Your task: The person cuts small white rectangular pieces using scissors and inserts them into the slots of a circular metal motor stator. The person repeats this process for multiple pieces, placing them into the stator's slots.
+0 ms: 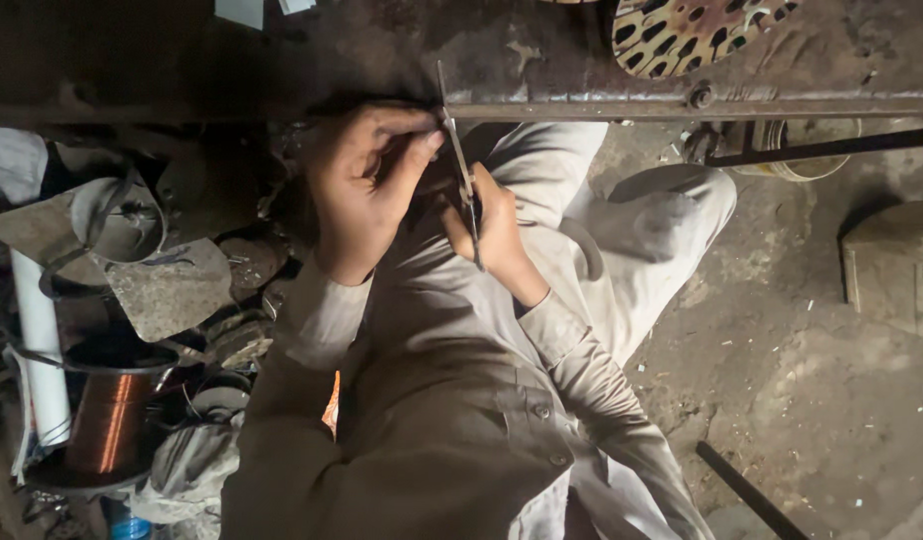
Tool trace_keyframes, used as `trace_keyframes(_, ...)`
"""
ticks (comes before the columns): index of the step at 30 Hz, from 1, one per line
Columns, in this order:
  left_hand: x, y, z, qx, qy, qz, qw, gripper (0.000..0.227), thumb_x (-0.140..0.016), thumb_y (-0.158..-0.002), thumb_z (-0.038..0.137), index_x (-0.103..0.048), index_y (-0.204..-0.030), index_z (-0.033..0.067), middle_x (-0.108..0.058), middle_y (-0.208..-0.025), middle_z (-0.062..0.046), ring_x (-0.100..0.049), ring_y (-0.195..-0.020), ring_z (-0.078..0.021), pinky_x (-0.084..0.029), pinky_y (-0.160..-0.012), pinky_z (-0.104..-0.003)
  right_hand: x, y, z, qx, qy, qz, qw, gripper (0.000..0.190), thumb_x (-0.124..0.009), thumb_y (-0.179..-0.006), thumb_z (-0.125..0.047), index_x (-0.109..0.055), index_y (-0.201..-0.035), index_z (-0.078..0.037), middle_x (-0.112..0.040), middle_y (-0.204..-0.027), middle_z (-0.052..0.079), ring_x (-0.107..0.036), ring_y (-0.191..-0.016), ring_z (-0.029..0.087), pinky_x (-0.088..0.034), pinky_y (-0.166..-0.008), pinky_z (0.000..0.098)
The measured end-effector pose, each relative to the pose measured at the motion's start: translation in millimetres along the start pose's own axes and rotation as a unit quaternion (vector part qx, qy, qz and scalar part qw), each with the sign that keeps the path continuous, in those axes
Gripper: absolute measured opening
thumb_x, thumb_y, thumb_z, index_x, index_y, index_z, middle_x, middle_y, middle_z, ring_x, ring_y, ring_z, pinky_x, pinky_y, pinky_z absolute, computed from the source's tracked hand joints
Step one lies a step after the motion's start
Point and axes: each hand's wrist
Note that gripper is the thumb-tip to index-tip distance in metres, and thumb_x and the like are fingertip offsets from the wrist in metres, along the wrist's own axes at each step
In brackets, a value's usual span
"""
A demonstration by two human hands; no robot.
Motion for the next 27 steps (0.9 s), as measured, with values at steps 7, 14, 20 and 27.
trace_keyframes(7, -0.7, 1.0, -3.6, 0.003, 0.046, 0.0, 0.999, 0.014, -0.07, -0.106, -0.005, -0.064, -0.118, -0.0051, -0.073, -0.11, -0.008, -0.07, -0.098, -0.0103, -0.057, -0.087, -0.023, 1.2, 5.4, 10.6, 0.031, -0.006, 0.004, 0.999, 0.019, -0.065, -0.079, -0.001, -0.05, -0.092, -0.003, -0.054, -0.068, 0.01, -0.057, -0.058, 0.023, -0.047, -0.059, 0.0338)
trace_keyframes(14, -3.2, 1.9, -2.4, 0.01, 0.072, 0.003, 0.997, 0.014, -0.07, -0.106, -0.007, -0.064, -0.119, -0.0048, -0.071, -0.113, -0.008, -0.069, -0.102, -0.0106, -0.058, -0.092, -0.025, 0.5, 5.1, 4.6, -0.015, 0.011, 0.011, 1.0, 0.026, -0.077, -0.085, -0.008, -0.053, -0.093, -0.002, -0.056, -0.067, 0.01, -0.055, -0.058, 0.024, -0.046, -0.057, 0.0354)
trace_keyframes(20, -0.1, 3.8, -3.8, 0.0, 0.091, 0.0, 0.996, 0.015, -0.065, -0.106, -0.008, -0.063, -0.121, -0.0044, -0.072, -0.116, -0.008, -0.071, -0.107, -0.011, -0.058, -0.096, -0.024, 3.7, 5.0, -4.3, 0.089, 0.007, 0.004, 0.996, 0.047, -0.085, -0.088, -0.017, -0.048, -0.111, 0.002, -0.058, -0.09, 0.015, -0.056, -0.079, 0.025, -0.05, -0.072, 0.0364)
trace_keyframes(27, -0.1, 2.3, -8.5, 0.02, 0.087, 0.005, 0.996, 0.016, -0.067, -0.104, -0.008, -0.065, -0.119, -0.0048, -0.072, -0.113, -0.007, -0.069, -0.104, -0.0096, -0.055, -0.092, -0.022, 4.4, -0.1, -1.5, 0.059, -0.002, 0.002, 0.998, 0.043, -0.084, -0.087, -0.017, -0.048, -0.104, 0.0, -0.054, -0.081, 0.014, -0.054, -0.071, 0.024, -0.048, -0.067, 0.0356)
Point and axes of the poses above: each hand's wrist, its own y-axis away from the middle knuckle, its own x-axis out of the back of the hand, z = x × y
